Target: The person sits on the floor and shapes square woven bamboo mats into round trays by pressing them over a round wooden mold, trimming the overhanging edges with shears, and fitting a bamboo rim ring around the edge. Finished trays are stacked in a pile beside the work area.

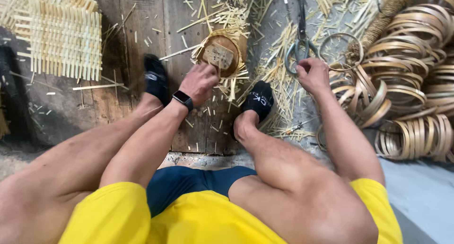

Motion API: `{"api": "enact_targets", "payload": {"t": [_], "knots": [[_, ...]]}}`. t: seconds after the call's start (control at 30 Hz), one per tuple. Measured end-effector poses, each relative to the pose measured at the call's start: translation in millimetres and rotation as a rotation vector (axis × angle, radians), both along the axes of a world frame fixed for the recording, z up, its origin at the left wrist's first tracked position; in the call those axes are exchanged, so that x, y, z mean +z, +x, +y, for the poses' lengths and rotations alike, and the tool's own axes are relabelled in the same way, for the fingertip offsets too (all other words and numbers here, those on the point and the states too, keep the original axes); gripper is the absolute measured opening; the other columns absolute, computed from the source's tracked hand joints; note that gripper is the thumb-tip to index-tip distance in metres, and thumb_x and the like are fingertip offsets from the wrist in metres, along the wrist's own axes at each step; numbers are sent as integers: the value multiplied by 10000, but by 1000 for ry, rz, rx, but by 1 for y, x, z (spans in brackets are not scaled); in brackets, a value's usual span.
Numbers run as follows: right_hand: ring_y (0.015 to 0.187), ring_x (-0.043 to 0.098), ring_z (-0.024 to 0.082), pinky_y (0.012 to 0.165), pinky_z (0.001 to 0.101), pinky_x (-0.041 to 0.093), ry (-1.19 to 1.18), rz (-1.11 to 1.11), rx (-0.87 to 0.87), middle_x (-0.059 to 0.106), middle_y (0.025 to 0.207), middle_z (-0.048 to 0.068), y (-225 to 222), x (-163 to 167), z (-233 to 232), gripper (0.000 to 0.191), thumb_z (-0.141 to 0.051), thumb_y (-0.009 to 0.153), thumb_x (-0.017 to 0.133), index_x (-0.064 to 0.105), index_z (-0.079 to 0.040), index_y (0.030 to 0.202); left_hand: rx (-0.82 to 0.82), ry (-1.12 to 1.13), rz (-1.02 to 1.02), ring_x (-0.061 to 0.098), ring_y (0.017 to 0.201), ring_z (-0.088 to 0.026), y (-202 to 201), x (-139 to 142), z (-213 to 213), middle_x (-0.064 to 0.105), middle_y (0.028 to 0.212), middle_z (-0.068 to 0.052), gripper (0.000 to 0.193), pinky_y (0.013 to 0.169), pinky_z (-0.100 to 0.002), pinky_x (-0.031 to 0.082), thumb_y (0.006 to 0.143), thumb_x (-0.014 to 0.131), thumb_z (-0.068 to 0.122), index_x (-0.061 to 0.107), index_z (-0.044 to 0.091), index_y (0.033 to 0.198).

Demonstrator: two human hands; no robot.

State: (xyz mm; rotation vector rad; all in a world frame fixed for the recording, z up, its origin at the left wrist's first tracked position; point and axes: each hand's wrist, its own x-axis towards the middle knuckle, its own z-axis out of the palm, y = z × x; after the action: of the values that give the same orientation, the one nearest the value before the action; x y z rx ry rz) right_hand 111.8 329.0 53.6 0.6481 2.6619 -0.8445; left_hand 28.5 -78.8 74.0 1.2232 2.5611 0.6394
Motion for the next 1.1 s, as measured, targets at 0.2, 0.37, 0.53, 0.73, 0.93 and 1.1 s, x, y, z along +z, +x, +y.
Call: {"api": "enact_targets", "payload": {"t": [0.2,0.37,0.53,0.73,0.93,1.1], "knots": [[1036,623,427,901,492,491,239,95,-39,614,1141,261,-25,-56,1,564,-188,760,848,561,40,1188,557,232,-131,427,1250,-442,-14,4,57,444,1349,-257,921,1053,-548,393,625,953,252,494,34,1394],[967,652,377,898,462,519,30,-226,-156,625,1048,232,-39,-47,-1,560,-103,763,801,510,58,1213,606,233,-34,381,1331,-417,-20,7,79,449,1379,-194,825,1138,-560,386,663,855,53,537,122,1421],[844,676,256,676,334,545,-592,-396,-495,684,993,180,-38,-28,-8,517,14,700,737,567,-15,1187,397,368,1,398,1386,-352,-22,-5,71,462,1392,-99,757,1193,-503,393,681,810,-11,632,246,1371],[516,585,139,433,283,506,-866,-93,-395,591,694,67,-2,21,-51,370,-160,812,865,583,20,970,127,248,-150,383,1388,-371,-45,-11,73,457,1424,-120,794,1199,-527,343,618,824,22,653,274,1351],[466,607,95,383,247,536,-852,237,-303,624,637,42,-12,74,-116,348,-329,913,793,649,-13,916,90,45,96,396,1379,-407,-39,17,46,435,1479,-207,851,1146,-577,360,565,874,179,590,222,1366],[414,598,96,375,235,508,-836,-103,-298,614,577,28,-18,85,-159,407,-404,912,754,653,-11,875,484,144,-157,552,1264,-417,-4,4,53,509,1407,-247,732,1041,-485,515,810,893,284,535,105,1423]]}}
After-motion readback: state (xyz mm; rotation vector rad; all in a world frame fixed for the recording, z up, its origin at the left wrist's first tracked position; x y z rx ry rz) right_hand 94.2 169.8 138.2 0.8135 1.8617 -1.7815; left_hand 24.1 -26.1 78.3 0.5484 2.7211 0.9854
